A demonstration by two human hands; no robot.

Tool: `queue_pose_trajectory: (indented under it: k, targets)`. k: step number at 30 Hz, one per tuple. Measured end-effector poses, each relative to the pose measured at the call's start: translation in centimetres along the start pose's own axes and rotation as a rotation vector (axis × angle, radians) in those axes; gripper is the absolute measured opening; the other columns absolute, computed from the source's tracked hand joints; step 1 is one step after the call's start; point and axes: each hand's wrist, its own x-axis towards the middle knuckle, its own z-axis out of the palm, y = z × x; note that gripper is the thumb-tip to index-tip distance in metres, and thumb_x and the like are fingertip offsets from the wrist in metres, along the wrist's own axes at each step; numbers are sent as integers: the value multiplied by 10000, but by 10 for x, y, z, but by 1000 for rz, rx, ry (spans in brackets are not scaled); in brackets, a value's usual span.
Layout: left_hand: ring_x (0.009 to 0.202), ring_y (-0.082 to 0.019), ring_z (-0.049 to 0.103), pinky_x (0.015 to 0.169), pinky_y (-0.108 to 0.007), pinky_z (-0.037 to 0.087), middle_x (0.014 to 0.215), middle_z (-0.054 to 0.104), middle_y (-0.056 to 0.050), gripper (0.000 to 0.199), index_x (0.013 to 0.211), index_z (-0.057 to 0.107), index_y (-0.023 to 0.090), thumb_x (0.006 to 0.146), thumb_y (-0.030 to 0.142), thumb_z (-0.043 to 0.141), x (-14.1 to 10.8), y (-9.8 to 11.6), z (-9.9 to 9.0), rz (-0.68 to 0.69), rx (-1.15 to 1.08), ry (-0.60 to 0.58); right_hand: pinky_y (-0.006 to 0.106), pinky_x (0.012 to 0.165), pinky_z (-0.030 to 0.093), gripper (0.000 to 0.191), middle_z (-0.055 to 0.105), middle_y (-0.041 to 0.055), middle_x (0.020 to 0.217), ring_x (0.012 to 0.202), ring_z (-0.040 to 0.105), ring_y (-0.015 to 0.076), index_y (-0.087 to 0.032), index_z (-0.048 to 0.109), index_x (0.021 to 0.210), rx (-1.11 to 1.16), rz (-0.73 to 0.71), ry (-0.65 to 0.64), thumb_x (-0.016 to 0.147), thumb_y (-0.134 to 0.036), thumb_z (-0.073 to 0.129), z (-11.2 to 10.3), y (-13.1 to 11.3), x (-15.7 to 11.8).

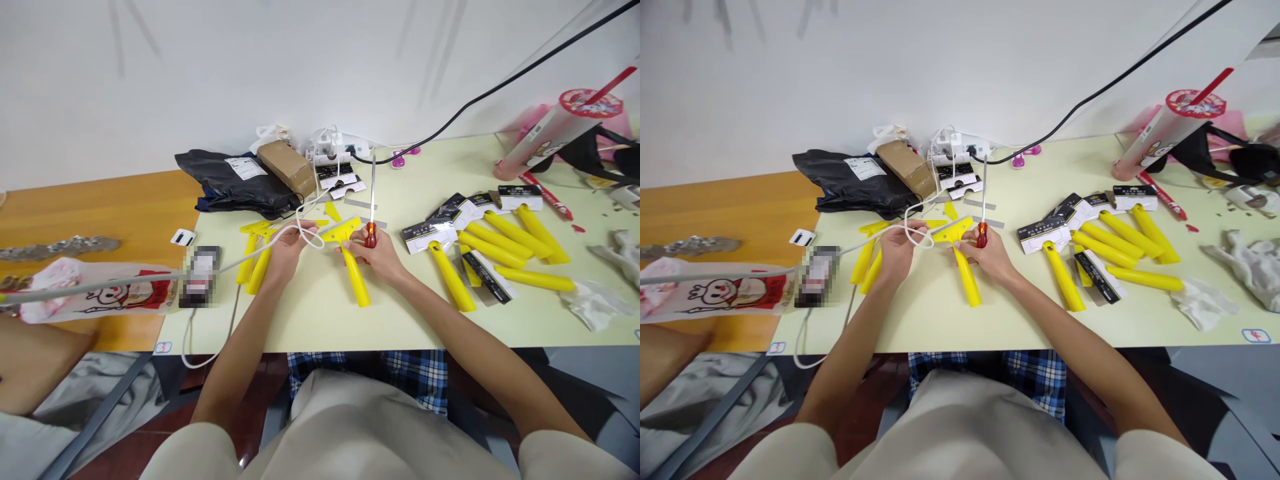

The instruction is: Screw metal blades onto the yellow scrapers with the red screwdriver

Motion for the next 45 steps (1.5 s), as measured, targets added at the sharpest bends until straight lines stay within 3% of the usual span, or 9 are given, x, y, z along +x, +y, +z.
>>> queue_pose_trajectory:
  k: [6,16,22,30,36,45]
  targets:
    - [1133,-283,748,1145,-509,551,1082,833,-77,283,954,866,283,914,563,874,-6,10,4,153,250,-193,487,759,759,786,695,30,1184,990,842,312,-299,375,985,-58,0,5,656,-505,1058,1,3,-1]
    - [1099,-280,749,1108,-508,546,1034,828,-82,225,946,863,252,947,477,855,-4,9,5,204,388,-276,446,714,737,684,710,57,1224,990,845,312,-285,401,961,-154,-53,-18,737,-483,1016,-2,8,2]
    - [1115,-274,740,1106,-493,549,1077,806,-83,227,990,865,257,929,476,877,-5,11,3,176,385,-256,449,708,736,688,732,52,1217,987,841,309,-296,386,962,-125,-35,-18,720,-448,1012,-2,7,1]
    - [1092,-264,738,1106,-495,557,1107,785,-86,226,956,872,267,926,491,879,-5,15,4,205,405,-236,454,739,741,695,719,12,1059,1035,834,324,-301,375,948,-78,-15,-27,721,-474,1009,-2,4,2]
    - [1142,-265,734,1131,-483,543,1143,761,-93,200,997,853,249,963,446,841,-6,10,7,239,419,-238,411,676,710,676,741,41,1182,961,845,297,-297,388,952,-134,-56,-27,735,-477,1002,-5,8,3]
    - [1200,-273,715,1148,-477,536,1188,738,-106,250,1017,799,232,988,480,794,-3,8,2,251,453,-274,435,726,724,674,731,90,1308,951,852,300,-296,392,974,-187,-65,-4,761,-540,984,-5,12,3]
